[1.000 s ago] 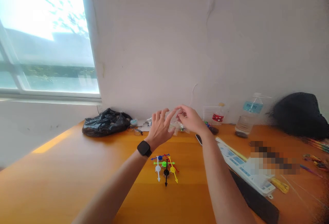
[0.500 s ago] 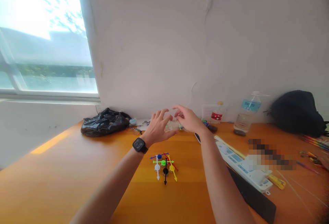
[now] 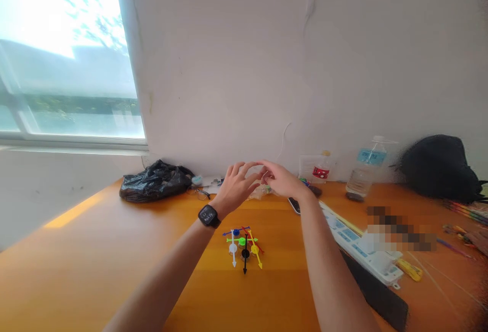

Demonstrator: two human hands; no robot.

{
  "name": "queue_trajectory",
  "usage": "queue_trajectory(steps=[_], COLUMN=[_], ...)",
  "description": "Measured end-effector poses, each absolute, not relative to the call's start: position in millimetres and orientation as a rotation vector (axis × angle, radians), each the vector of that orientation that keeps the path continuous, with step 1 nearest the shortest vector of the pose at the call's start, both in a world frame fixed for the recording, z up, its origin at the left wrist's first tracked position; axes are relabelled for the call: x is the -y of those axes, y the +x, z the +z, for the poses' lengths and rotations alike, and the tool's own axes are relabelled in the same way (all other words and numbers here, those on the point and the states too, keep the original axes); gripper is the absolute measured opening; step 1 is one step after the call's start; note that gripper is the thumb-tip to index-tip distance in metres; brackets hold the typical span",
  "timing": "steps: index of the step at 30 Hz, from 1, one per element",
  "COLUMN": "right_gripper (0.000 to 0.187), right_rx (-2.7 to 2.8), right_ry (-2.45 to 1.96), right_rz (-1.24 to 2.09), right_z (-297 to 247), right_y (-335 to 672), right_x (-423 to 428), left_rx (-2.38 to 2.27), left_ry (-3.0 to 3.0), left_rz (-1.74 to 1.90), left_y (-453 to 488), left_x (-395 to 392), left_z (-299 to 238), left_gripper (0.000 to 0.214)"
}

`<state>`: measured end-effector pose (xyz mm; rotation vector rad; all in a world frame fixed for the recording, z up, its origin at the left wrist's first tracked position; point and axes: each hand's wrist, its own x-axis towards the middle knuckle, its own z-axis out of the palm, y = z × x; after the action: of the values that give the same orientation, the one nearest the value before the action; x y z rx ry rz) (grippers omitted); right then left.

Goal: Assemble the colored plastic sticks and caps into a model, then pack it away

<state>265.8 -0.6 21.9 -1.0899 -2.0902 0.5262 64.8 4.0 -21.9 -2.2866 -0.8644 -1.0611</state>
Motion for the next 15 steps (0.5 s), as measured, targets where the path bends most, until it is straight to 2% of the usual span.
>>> queue_trajectory(steps=[5,9,15], right_gripper=[0.058,0.045,0.033], right_rx=[2.075,2.026,1.948], right_ry=[-1.106,-1.148,-0.996], right_rz=[0.384,0.263,0.383], right_z=[18,14,22], right_y=[264,264,257], right_x=[-8,-16,-10], left_rx=[0.876,0.805,0.772], left_ry=[-2.230,-2.304,-2.386], left_rz=[-1.025,-0.861,-0.858], left_y=[65,69,71], left_x=[4,10,16], left_z=[-15,-12,-4], left_gripper=[0.019,0.017,0.019])
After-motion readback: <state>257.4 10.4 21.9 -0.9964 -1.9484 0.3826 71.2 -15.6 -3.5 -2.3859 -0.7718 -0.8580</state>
